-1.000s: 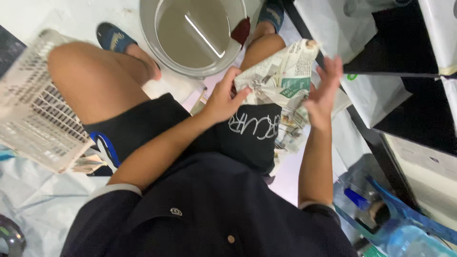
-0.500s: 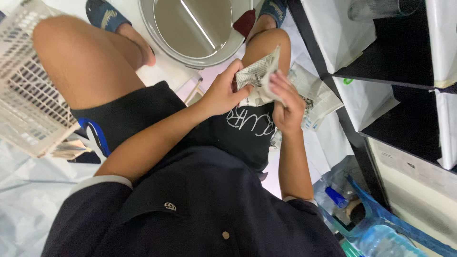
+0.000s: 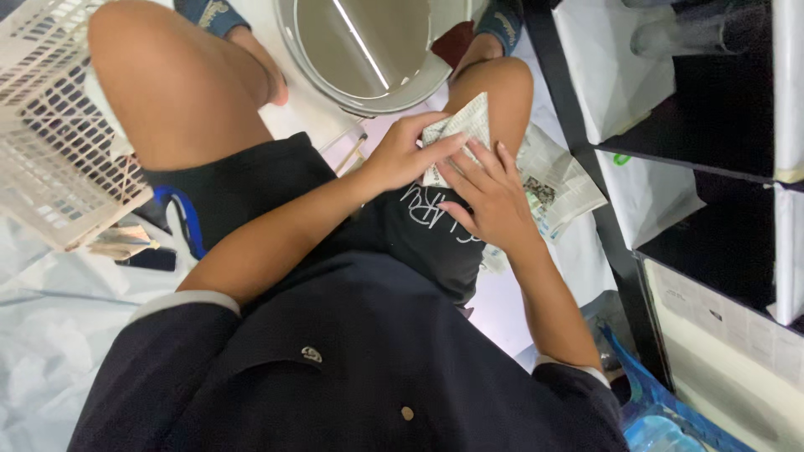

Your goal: The person sits on the floor and repeatedly wraps individual drinking glasses with newspaper. They pick up a glass, wrap it in a sheet of newspaper, and place the wrapped bundle into a white plastic basket. This process is repeated for multiple glasses.

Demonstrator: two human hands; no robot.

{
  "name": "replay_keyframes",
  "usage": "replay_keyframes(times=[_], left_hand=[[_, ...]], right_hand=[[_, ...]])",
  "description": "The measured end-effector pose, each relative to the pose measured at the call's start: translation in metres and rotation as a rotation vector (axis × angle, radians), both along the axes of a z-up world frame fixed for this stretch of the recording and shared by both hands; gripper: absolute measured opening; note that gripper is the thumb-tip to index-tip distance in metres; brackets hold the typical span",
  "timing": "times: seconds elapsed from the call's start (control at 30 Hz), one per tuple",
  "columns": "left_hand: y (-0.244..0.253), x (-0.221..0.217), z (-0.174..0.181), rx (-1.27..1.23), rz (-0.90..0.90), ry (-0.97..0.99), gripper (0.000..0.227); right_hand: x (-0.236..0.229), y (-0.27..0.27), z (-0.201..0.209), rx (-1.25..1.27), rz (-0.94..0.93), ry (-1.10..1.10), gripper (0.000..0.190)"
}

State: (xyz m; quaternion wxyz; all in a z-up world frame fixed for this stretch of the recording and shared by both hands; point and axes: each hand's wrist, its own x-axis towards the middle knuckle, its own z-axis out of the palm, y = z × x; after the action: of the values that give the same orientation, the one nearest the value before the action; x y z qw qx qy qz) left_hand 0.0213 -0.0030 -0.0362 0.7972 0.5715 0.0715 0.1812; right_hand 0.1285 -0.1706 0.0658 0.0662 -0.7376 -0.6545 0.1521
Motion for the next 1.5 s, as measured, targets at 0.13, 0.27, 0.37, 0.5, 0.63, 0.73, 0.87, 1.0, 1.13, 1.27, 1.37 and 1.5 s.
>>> replay_keyframes(times=[0.13, 0.27, 0.37, 0.5, 0.63, 0.73, 0.87, 1.0, 1.13, 1.27, 1.37, 1.5], left_hand=[[0.005, 0.005, -0.008, -0.034, -0.071, 0.363, 0.034], [0.008, 0.003, -0.016, -0.017, 0.009, 0.224, 0.029], [0.024, -0.002, -0.008, 0.032, 0.009, 0.052, 0.029], [0.034, -0.016, 0.018, -0.072, -0.037, -0.097, 0.028], [0.034, -0.031, 0.041, -0.235, 0.027, -0.161, 0.029], [0.039, -0.033, 0.039, -0.270, 0.023, -0.189, 0.032], [0.039, -0.024, 0.041, -0.373, -0.086, -0.077, 0.035], [0.039, -0.029, 0.053, -0.342, -0.179, -0.151, 0.043], [0.054, -0.034, 0.063, -0.211, -0.055, -0.465, 0.060], [0.067, -0.043, 0.067, -0.017, -0.146, -0.418, 0.031], [0.066, -0.048, 0.066, 0.015, -0.154, -0.319, 0.031], [0.073, -0.044, 0.057, -0.006, -0.263, -0.284, 0.029]], right_hand=[[-0.004, 0.005, -0.004, -0.079, 0.103, -0.022, 0.068], [-0.002, 0.009, -0.009, 0.008, 0.190, 0.043, 0.078], [0.001, 0.014, -0.001, 0.279, 0.244, 0.158, 0.062], [-0.003, 0.021, 0.031, 0.475, 0.252, 0.144, 0.029], [-0.018, 0.046, 0.060, 0.495, 0.273, -0.087, 0.031], [-0.025, 0.073, 0.077, 0.474, 0.350, -0.030, 0.030], [-0.032, 0.093, 0.104, 0.403, 0.426, 0.000, 0.023], [-0.039, 0.100, 0.116, 0.476, 0.596, -0.060, 0.015], [-0.037, 0.103, 0.112, 0.461, 0.661, -0.092, 0.011], [-0.034, 0.106, 0.112, 0.491, 0.755, -0.094, 0.012], [-0.036, 0.106, 0.115, 0.495, 0.785, -0.089, 0.012], [-0.039, 0.111, 0.111, 0.493, 0.798, -0.103, 0.015]])
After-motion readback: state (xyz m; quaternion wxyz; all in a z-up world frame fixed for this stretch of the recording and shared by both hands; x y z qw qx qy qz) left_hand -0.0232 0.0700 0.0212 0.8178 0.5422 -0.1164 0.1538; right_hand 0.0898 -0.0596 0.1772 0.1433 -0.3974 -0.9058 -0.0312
